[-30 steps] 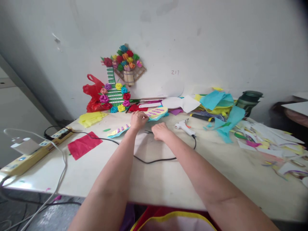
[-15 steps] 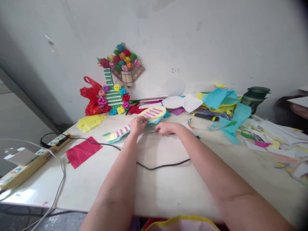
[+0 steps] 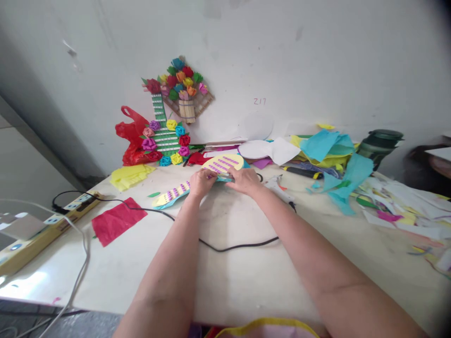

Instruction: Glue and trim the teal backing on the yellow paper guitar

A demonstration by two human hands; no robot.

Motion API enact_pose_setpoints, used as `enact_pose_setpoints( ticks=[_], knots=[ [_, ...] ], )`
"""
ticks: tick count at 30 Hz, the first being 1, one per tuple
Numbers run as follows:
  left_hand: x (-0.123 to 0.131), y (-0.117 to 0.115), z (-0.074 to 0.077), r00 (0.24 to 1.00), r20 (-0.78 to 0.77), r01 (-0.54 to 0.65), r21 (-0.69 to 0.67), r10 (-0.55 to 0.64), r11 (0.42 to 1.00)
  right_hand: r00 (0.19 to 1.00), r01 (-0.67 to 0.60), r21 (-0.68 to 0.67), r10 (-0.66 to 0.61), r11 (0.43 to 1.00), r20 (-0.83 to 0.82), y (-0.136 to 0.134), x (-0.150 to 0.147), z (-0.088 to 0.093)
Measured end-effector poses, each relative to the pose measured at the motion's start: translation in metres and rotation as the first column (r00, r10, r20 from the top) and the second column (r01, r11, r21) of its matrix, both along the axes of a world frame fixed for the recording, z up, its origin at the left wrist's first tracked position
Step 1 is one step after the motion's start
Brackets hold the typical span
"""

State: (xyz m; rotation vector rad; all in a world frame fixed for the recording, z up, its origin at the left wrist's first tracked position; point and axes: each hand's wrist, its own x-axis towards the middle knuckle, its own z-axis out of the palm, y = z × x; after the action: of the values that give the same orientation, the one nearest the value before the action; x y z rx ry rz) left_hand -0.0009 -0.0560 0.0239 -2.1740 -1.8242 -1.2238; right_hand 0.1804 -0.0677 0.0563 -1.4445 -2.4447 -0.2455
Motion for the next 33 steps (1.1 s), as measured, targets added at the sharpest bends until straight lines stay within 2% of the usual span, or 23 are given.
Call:
enact_pose_setpoints(
  ticks=[7,16,21,24,29,33],
  knots=[
    [0.000,-0.001,-0.001,1.000,-0.012,0.010,-0.021,-0.010,1.000,0.995,-0.050,0.014,0.049,0.999,0.084,-0.004,-0.006,-0.003],
    [-0.001,0.000,-0.002,1.000,0.002,0.028,0.003,-0.028,1.000,0.997,-0.054,-0.027,0.056,0.998,0.061,0.001,-0.005,-0.006],
    [0.000,0.000,-0.001,1.000,-0.005,0.014,-0.021,-0.014,1.000,0.996,-0.002,-0.070,0.009,0.998,0.088,0.000,-0.006,-0.003],
    [0.001,-0.001,-0.001,1.000,-0.012,-0.001,-0.019,0.001,1.000,0.999,-0.003,-0.082,0.007,0.997,0.053,0.000,-0.005,0.002],
    [0.003,-0.004,0.000,0.999,-0.002,0.039,-0.019,-0.039,0.999,0.998,0.042,-0.096,-0.045,0.995,-0.036,0.005,-0.003,0.006],
    [0.004,-0.006,0.001,0.998,-0.003,0.055,-0.028,-0.055,0.998,0.992,0.072,-0.063,-0.078,0.995,-0.101,0.009,0.002,0.008]
  ],
)
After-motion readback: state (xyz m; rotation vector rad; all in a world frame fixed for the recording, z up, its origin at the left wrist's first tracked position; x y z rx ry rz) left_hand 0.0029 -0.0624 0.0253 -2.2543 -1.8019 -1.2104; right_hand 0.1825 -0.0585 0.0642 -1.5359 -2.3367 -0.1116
